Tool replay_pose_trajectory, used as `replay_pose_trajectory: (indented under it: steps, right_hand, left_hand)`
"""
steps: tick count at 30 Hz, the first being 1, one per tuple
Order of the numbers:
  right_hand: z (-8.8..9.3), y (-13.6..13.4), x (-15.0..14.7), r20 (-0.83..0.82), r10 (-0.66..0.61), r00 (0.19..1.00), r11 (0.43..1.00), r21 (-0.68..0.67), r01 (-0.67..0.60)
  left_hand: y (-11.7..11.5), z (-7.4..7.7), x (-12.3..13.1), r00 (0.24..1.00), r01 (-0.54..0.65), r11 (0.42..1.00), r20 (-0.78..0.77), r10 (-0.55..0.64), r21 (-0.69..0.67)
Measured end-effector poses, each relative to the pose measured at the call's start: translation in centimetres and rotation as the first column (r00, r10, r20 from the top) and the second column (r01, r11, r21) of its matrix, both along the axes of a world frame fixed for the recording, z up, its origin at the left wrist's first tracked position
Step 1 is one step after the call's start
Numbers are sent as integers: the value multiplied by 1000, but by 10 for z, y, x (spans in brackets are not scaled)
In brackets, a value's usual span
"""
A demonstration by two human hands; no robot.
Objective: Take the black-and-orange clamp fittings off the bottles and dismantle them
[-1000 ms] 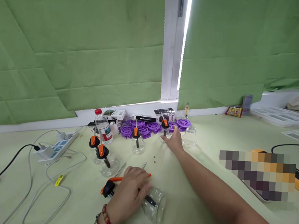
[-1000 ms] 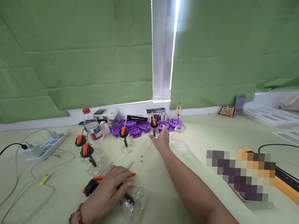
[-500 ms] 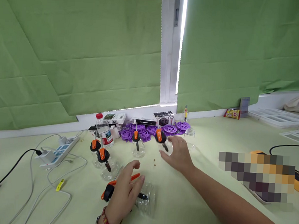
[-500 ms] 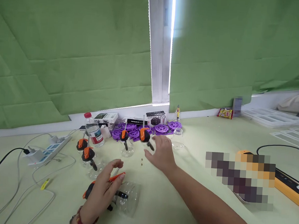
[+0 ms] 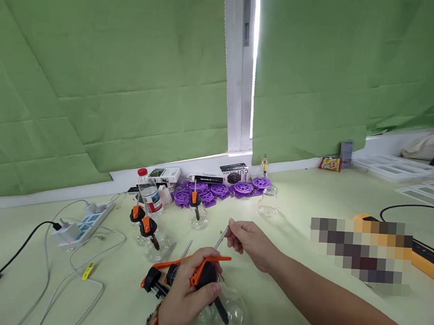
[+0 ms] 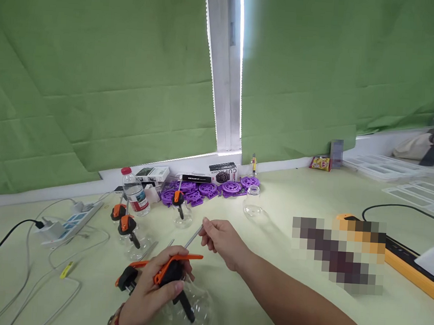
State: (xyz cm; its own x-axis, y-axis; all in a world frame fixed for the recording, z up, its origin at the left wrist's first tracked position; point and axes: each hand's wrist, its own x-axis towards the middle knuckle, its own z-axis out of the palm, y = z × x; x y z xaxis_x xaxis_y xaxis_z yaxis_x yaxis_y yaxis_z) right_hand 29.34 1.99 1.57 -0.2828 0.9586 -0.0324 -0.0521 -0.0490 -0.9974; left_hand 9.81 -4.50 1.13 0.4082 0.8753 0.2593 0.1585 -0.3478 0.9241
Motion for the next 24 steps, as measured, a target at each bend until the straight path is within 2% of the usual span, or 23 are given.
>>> replay_pose_trajectory:
  steps: [2,4,10,15,19,21,24]
  right_hand:
    - [-5,11,-5,-101,-3,995,993,-120,-9]
    - [-9,15,-9,-183,-10,983,986,-165,-21]
    - [-10,17,-4,-367,112,923,990,-43,-137]
    - [-10,22,-4,-274,93,957,983,-126,-132]
    - [-8,22,-4,-294,133,946,985,-69,-160]
    - [-6,23,-3,-304,146,942,977,-105,-185]
    - [-6,25,-3,-238,115,964,973,-166,-158]
  left_hand:
    - [4,-1,-3,999,39,999,-10,-39,-13]
    - [7,-2,-5,999,47,998,8,-47,-33]
    - [8,-1,-6,988,52,986,155,-27,-159]
    - [8,2,-5,986,55,975,167,-19,-217]
    - [9,4,-5,984,58,971,177,-17,-230]
    - [9,5,-5,984,55,971,179,-13,-232]
    - [9,5,-5,984,54,970,175,-12,-237]
